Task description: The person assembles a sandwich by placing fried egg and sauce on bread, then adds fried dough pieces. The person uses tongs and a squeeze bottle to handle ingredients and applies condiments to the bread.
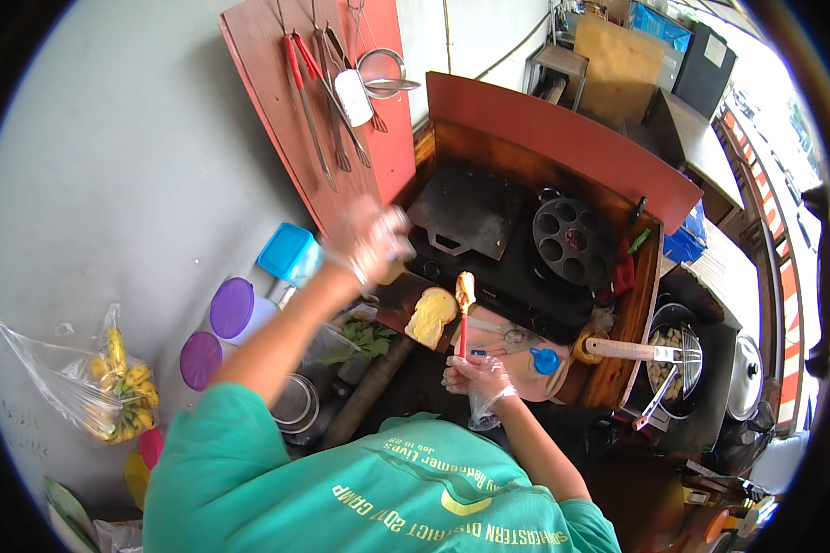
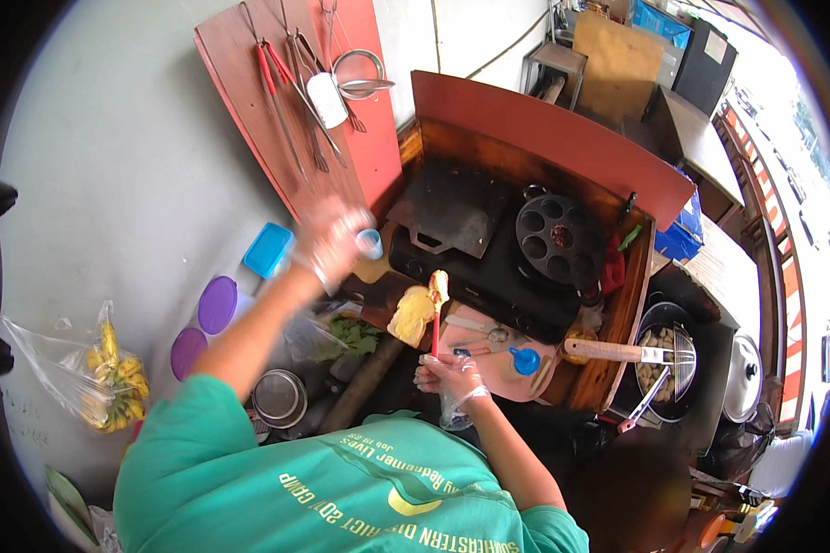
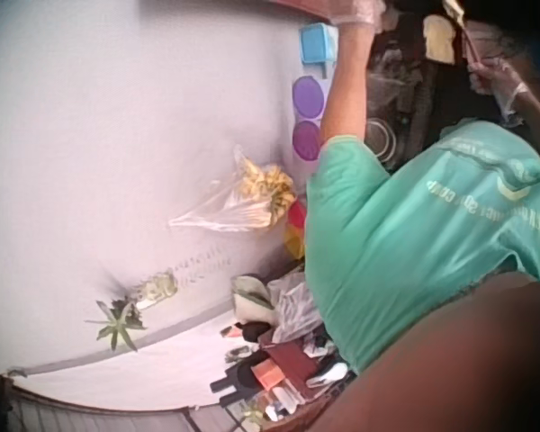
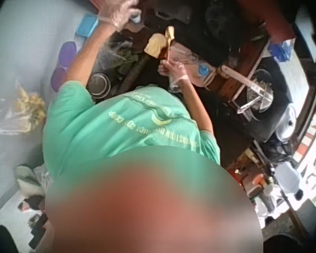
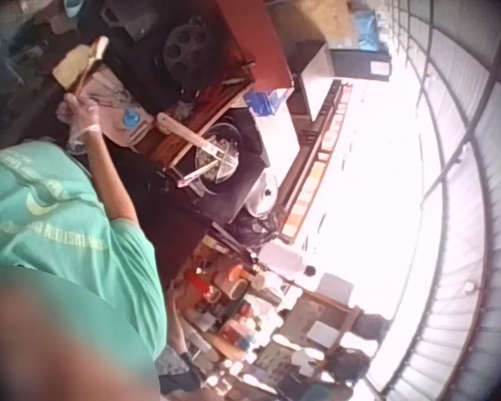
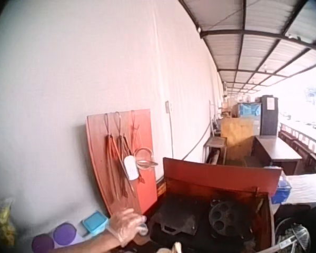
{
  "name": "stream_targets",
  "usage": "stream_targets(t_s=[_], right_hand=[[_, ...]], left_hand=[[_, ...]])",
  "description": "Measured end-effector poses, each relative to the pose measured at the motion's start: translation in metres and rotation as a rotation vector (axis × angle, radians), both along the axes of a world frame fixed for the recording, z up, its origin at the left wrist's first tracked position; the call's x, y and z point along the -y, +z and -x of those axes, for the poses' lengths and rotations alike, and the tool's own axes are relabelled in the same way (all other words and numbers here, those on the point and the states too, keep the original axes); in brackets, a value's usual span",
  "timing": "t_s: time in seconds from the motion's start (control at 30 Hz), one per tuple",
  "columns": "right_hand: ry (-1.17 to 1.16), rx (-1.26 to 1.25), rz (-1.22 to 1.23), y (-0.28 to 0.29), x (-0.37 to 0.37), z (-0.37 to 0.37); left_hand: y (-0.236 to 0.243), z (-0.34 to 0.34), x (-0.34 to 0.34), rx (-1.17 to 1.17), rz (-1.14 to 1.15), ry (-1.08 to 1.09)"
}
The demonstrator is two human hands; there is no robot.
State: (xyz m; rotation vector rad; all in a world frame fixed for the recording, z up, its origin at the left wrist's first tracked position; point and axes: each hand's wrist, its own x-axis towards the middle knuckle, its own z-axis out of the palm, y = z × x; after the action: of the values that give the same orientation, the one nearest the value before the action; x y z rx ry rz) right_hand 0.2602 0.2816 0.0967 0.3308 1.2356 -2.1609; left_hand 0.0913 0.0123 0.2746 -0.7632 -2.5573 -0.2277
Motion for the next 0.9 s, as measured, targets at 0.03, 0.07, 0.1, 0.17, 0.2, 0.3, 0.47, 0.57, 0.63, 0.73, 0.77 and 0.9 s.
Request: stream_targets(t_s=[0.03, 0.07, 0.1, 0.17, 0.2, 0.3, 0.47, 0.57, 0.63, 0.73, 0.77, 0.9], right_hand=[[-0.014, 0.01, -0.015, 0.001, -0.001, 0.001], [-0.03, 0.013, -0.021, 0.0, -0.002, 0.0], [-0.042, 0.028, 0.032, -0.002, -0.001, 0.001], [-0.049, 0.039, 0.063, -0.007, -0.001, 0.0], [-0.054, 0.044, 0.081, -0.011, -0.002, 0.0], [-0.048, 0.035, 0.134, -0.021, -0.001, -0.006], [-0.083, 0.095, 0.03, -0.029, -0.007, -0.019], [-0.106, 0.109, 0.049, -0.033, -0.014, -0.029], [-0.133, 0.128, 0.074, -0.036, -0.018, -0.033], [-0.12, 0.155, 0.045, -0.043, -0.026, -0.04], [-0.136, 0.161, 0.037, -0.044, -0.029, -0.043], [-0.089, 0.149, 0.101, -0.049, -0.044, -0.057]], left_hand=[[0.05, 0.027, 0.025, -0.36, 0.188, -0.078], [0.096, 0.056, 0.04, -0.53, 0.324, -0.022], [0.139, 0.079, 0.054, -0.506, 0.563, -0.042], [0.193, 0.115, 0.064, -0.413, 0.82, 0.042], [0.207, 0.127, 0.066, -0.443, 0.966, 0.042], [0.223, 0.153, 0.073, -0.34, 1.195, 0.032], [0.238, 0.169, 0.078, -0.311, 1.08, -0.043], [0.264, 0.147, 0.065, -0.374, 1.134, 0.05], [0.266, 0.118, 0.053, -0.489, 0.97, 0.08], [0.225, 0.062, 0.058, -0.548, 0.77, 0.081], [0.202, 0.044, 0.068, -0.548, 0.791, 0.054], [0.033, -0.041, 0.104, 0.229, 0.332, 0.091]])
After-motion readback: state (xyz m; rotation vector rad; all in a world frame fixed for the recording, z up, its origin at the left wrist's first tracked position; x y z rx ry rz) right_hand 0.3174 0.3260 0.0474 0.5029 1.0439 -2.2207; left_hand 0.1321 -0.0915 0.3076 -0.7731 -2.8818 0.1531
